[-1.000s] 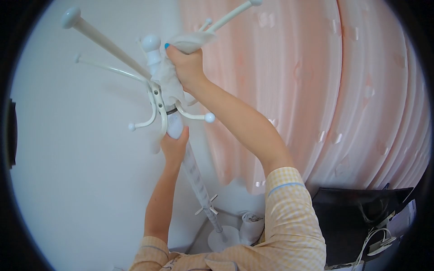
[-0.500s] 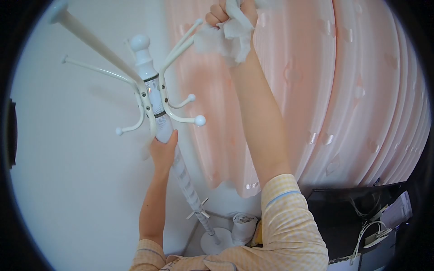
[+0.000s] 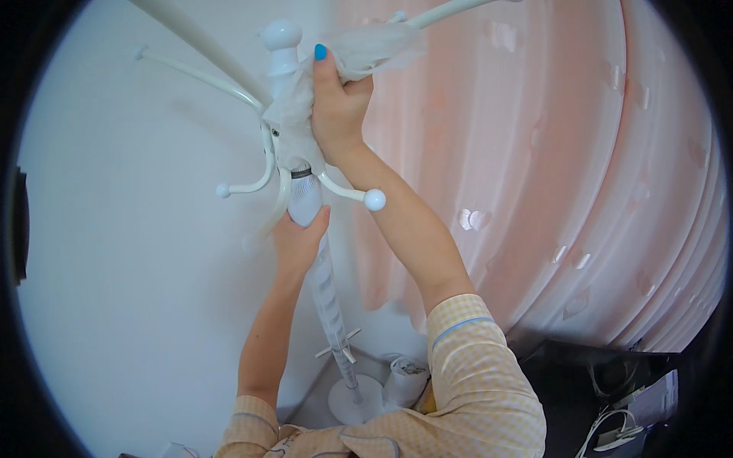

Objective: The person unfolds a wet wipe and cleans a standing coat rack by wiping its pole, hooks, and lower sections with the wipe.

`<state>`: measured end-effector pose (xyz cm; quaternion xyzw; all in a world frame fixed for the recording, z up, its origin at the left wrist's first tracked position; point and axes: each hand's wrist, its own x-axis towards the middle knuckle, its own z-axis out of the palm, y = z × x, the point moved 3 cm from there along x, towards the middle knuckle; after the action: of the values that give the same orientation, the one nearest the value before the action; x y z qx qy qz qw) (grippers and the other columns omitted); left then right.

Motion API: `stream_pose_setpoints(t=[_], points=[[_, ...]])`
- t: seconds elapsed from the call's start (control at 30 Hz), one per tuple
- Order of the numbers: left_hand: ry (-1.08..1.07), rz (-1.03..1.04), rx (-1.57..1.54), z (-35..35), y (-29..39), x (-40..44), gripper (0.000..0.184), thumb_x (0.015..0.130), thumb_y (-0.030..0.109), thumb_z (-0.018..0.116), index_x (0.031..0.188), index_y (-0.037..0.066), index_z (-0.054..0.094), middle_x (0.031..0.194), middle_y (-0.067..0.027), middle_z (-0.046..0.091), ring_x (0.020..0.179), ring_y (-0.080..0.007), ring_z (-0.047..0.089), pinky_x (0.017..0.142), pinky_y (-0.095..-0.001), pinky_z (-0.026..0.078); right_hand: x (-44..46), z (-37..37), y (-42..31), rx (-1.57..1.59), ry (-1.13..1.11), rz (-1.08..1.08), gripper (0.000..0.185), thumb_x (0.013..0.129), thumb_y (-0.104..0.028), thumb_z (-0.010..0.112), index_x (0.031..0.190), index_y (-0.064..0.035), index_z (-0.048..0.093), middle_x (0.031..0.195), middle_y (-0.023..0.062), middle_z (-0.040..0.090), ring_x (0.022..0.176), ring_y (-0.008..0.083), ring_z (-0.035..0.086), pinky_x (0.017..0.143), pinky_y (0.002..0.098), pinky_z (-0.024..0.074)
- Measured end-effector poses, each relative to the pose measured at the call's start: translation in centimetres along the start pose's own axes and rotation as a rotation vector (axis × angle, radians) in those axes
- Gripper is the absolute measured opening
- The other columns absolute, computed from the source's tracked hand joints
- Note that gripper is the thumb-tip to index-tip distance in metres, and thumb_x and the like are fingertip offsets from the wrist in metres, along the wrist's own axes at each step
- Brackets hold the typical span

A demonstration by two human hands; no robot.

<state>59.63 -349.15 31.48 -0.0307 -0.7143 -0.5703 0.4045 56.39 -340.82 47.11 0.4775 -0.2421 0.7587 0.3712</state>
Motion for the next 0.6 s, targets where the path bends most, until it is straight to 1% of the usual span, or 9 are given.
stream_pose_setpoints(t=[0.07, 0.13, 0.2, 0.23, 0.3, 0.33, 0.4, 0.47, 0.6], points=[[0.016, 0.105, 0.006, 0.2, 0.0, 0.1, 0.045, 0.068, 0.019, 0.066, 0.102, -0.002, 0.046, 0.084, -0.0147, 0.059, 0.076, -0.0224, 0.058, 0.068, -0.0337, 0.046, 0.2, 0.0, -0.1, -0.046, 0.052, -0.02, 0.025, 0.086, -0.025, 0.053, 0.072, -0.0048, 0.046, 0.066, -0.0032, 0.046, 0.06, 0.0055, 0.039, 0.053, 0.0228, 0.0331], [-0.022, 0.072, -0.003, 0.4, -0.6, 0.2, 0.045, 0.068, 0.019, 0.066, 0.102, -0.002, 0.046, 0.084, -0.0146, 0.059, 0.076, -0.0225, 0.059, 0.068, -0.0334, 0.047, 0.4, -0.1, -0.5, -0.092, 0.097, -0.039, 0.028, 0.087, -0.027, 0.051, 0.07, -0.0049, 0.045, 0.065, -0.0035, 0.045, 0.059, 0.0058, 0.037, 0.052, 0.0237, 0.0323], [-0.052, 0.044, 0.003, 0.1, -0.5, 0.1, 0.045, 0.068, 0.019, 0.066, 0.102, -0.002, 0.046, 0.084, -0.0145, 0.059, 0.075, -0.0227, 0.059, 0.067, -0.0331, 0.047, 0.9, -0.5, -0.9, -0.204, 0.211, 0.05, 0.037, 0.086, -0.038, 0.047, 0.077, -0.0028, 0.05, 0.071, 0.0013, 0.05, 0.06, 0.0086, 0.044, 0.055, 0.0233, 0.0374], [-0.041, 0.062, 0.006, 0.1, 0.3, -0.2, 0.042, 0.068, 0.019, 0.067, 0.1, -0.003, 0.051, 0.088, -0.0134, 0.06, 0.079, -0.0208, 0.058, 0.071, -0.032, 0.046, 1.5, -0.1, -1.5, -0.195, 0.21, 0.049, 0.037, 0.086, -0.038, 0.047, 0.077, -0.0028, 0.05, 0.071, 0.0013, 0.05, 0.06, 0.0086, 0.044, 0.055, 0.0233, 0.0374], [-0.024, 0.085, 0.007, -0.3, 0.7, 0.0, 0.04, 0.068, 0.019, 0.067, 0.098, -0.004, 0.055, 0.091, -0.0123, 0.06, 0.083, -0.0188, 0.057, 0.074, -0.031, 0.044, 2.8, -0.1, -3.1, -0.265, 0.379, 0.023, 0.041, 0.088, -0.04, 0.043, 0.065, -0.0064, 0.042, 0.063, -0.0022, 0.044, 0.059, 0.0078, 0.036, 0.051, 0.0267, 0.0307], [-0.048, 0.046, -0.003, -0.1, 0.4, 0.1, 0.041, 0.068, 0.018, 0.067, 0.099, -0.004, 0.054, 0.092, -0.0124, 0.06, 0.085, -0.0189, 0.057, 0.075, -0.0308, 0.044, 4.1, -1.1, -3.1, -0.262, 0.378, 0.025, 0.041, 0.088, -0.04, 0.043, 0.065, -0.0064, 0.042, 0.063, -0.0022, 0.044, 0.059, 0.0078, 0.036, 0.051, 0.0267, 0.0307], [-0.076, 0.005, -0.011, 0.2, -0.3, 0.1, 0.042, 0.068, 0.017, 0.067, 0.101, -0.005, 0.054, 0.094, -0.0125, 0.06, 0.086, -0.019, 0.057, 0.076, -0.0306, 0.044, 6.4, -2.9, -3.7, -0.139, 0.307, 0.002, 0.039, 0.088, -0.039, 0.042, 0.066, -0.0065, 0.042, 0.063, -0.0018, 0.043, 0.059, 0.0082, 0.037, 0.051, 0.0266, 0.0309], [-0.034, 0.162, -0.068, 0.3, -0.3, 0.4, 0.042, 0.066, 0.014, 0.067, 0.099, -0.003, 0.048, 0.087, -0.0134, 0.058, 0.078, -0.0206, 0.057, 0.07, -0.0333, 0.046, 8.4, -3.7, -3.8, 0.082, 0.15, -0.002, 0.037, 0.088, -0.037, 0.042, 0.067, -0.0067, 0.043, 0.064, -0.0015, 0.043, 0.058, 0.0087, 0.037, 0.051, 0.0264, 0.0312], [-0.051, 0.207, -0.077, 0.5, 0.0, 0.4, 0.041, 0.067, 0.012, 0.066, 0.1, -0.003, 0.048, 0.089, -0.0127, 0.058, 0.083, -0.0201, 0.055, 0.073, -0.0335, 0.045, 10.6, -4.7, -2.7, 0.5, -0.174, 0.068, 0.033, 0.088, -0.033, 0.042, 0.068, -0.007, 0.043, 0.065, -0.0008, 0.043, 0.058, 0.0095, 0.038, 0.051, 0.0261, 0.0317]])
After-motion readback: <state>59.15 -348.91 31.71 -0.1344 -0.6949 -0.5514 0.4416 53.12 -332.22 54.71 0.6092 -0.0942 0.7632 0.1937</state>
